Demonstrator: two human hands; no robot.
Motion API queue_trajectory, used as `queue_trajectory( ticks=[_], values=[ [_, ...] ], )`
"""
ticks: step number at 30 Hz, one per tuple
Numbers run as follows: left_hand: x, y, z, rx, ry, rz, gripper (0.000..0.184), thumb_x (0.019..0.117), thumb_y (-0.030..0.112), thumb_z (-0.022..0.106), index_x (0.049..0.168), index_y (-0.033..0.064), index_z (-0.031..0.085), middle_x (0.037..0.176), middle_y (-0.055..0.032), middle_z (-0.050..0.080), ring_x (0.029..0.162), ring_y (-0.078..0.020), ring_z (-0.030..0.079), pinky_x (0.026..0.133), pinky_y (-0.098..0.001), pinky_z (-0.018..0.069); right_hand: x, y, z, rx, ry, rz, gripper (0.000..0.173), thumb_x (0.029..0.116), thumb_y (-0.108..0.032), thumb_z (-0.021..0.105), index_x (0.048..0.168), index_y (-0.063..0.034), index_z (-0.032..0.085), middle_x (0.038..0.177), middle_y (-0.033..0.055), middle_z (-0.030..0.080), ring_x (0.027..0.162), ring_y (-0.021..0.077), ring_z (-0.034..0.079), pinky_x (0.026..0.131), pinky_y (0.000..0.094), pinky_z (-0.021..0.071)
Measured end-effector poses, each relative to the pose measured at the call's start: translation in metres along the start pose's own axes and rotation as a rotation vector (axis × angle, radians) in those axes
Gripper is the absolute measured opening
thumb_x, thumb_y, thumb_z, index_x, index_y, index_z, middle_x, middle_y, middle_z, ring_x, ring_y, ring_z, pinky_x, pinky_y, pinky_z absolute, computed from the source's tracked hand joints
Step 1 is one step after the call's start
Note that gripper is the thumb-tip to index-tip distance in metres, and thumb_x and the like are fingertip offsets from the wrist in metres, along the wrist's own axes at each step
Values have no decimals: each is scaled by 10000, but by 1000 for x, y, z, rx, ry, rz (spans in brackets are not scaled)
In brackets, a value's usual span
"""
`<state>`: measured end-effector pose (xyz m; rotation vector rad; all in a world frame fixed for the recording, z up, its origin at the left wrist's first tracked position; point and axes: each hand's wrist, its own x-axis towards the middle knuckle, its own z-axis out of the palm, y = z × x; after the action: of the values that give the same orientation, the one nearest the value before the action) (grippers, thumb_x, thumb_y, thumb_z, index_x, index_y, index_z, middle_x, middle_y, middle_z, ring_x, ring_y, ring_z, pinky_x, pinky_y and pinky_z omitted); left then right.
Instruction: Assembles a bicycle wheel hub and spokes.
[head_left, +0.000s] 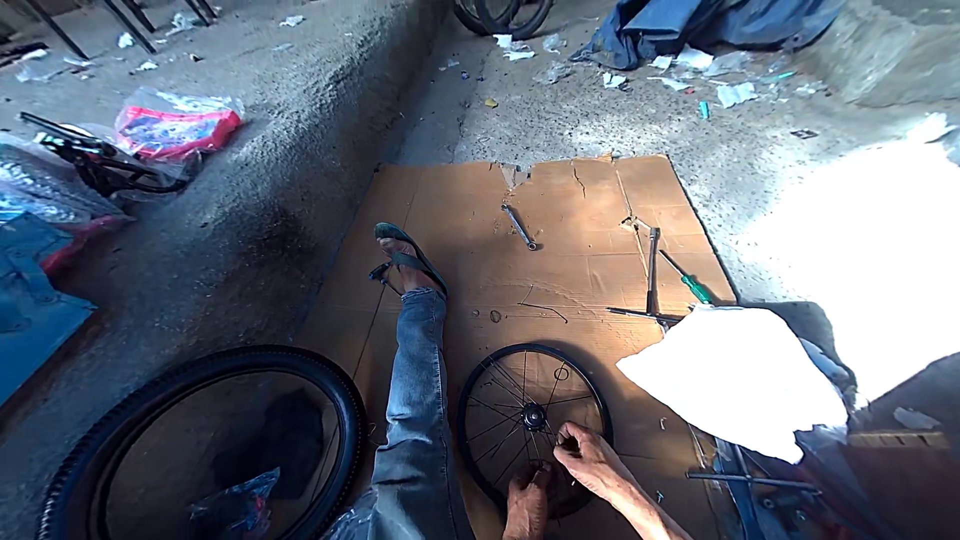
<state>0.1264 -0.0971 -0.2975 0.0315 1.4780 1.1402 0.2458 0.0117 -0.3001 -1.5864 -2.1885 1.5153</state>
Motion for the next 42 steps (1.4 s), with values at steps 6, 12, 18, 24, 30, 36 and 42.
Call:
queue_trajectory(
  ticks=[6,12,18,24,30,36,42],
  values=[
    [1,0,-6,22,51,-17,227,1073,160,540,1171,-29,620,985,-163,695,791,-231,694,725,-387,599,-19,-29,-9,-386,10,137,341,984,-323,532,1239,-107,600,1103,127,702,1065,304,682,892,508,533],
    [1,-3,-6,33,52,-27,231,1064,185,567,1143,-19,640,931,-149,709,702,-212,673,639,-362,580,-12,-8,14,-231,31,82,454,937,-520,636,1133,-116,700,1044,101,717,1015,277,686,910,508,533],
    [8,-13,-15,8,78,6,195,1044,160,586,1084,-15,663,846,-116,691,600,-152,588,552,-298,503,-19,-14,21,545,-97,171,157,922,-229,714,989,-94,671,711,5,574,553,92,504,488,264,411],
    [13,-27,-18,-107,18,58,187,1031,134,556,1054,-27,647,772,-113,673,670,-181,656,631,-351,574,-26,-29,25,1210,-407,302,270,1029,-217,580,1238,-76,679,893,77,685,528,74,497,469,217,425],
    [10,-3,-14,-35,14,3,278,1072,242,539,1148,-1,652,897,-114,703,570,-132,567,523,-274,486,-16,1,27,466,89,138,368,911,-343,737,1169,-102,634,937,62,655,724,166,614,627,350,520],
    [7,18,-17,7,19,140,365,1079,224,530,1388,33,556,956,-138,716,588,-146,584,523,-282,485,6,17,42,232,121,-8,317,951,-356,659,1124,-96,714,1011,79,710,941,211,677,883,466,546],
    [6,29,-22,56,42,117,318,1090,226,515,1296,-1,601,911,-106,697,531,-98,518,480,-236,434,-2,14,-11,-5,-72,27,308,936,-385,659,1061,-115,740,987,95,718,925,253,683,827,524,544]
  ],
)
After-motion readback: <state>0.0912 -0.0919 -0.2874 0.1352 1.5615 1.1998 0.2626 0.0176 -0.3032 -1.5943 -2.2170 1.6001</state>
